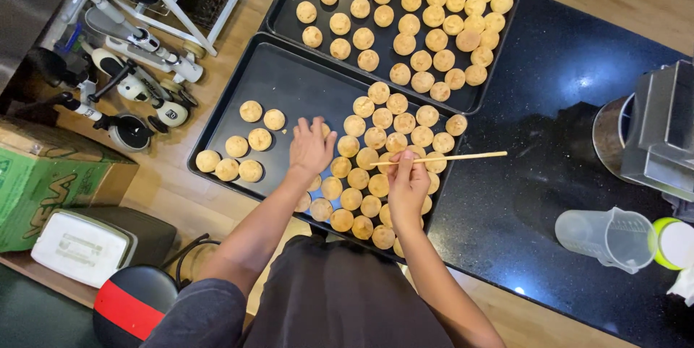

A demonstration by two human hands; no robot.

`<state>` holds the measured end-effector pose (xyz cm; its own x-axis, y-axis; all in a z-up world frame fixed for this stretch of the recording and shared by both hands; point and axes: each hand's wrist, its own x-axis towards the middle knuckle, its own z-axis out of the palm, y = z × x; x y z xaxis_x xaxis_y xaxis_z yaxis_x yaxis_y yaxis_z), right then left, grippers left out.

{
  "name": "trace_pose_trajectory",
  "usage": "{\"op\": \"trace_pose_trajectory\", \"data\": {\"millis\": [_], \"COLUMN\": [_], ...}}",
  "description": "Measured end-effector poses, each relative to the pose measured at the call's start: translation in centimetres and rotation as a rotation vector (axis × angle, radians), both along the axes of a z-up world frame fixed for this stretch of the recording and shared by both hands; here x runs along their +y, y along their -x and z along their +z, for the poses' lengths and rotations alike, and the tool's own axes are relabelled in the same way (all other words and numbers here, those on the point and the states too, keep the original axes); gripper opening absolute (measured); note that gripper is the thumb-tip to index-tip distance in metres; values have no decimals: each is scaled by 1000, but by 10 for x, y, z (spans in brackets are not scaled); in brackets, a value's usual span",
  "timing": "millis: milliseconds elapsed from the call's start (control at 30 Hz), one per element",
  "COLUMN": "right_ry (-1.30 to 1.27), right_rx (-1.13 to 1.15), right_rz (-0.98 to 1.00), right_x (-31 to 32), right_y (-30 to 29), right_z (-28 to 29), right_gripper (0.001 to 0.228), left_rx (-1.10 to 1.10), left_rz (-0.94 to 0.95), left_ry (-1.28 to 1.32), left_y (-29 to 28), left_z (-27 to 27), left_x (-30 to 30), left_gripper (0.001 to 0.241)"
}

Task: The person transfers round baked pastries one at a time from a lower baking tray to an upper tray, picking each pastry with a thin wooden stick and steadying it with the other hand, then placing it onto the upper tray in rows.

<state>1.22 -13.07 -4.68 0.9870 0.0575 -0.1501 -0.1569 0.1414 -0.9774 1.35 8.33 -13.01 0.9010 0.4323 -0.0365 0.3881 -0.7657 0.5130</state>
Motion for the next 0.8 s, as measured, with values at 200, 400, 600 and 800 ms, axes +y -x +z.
{"op": "trace_pose_trajectory", "data": {"millis": [200, 400, 600, 800], "right_ry": [-31, -94, -81, -18], "right_rx": [42, -10, -16, -2], "right_rz": [25, 29, 26, 21], "right_x": [-7, -9, -11, -7], "right_y": [0, -3, -3, -2], "right_z": [-20, -21, -19, -14], "right_gripper": [33, 33, 35, 36], "left_rx": [6, -203, -137, -105], "left_rz": [110, 85, 50, 109], "left_ry": [31, 121, 320, 28], "left_y": [-7, 1, 29, 32], "left_z": [-1, -55, -17, 10], "left_x": [-6, 20, 12, 7], "left_gripper": [54, 42, 50, 49]}}
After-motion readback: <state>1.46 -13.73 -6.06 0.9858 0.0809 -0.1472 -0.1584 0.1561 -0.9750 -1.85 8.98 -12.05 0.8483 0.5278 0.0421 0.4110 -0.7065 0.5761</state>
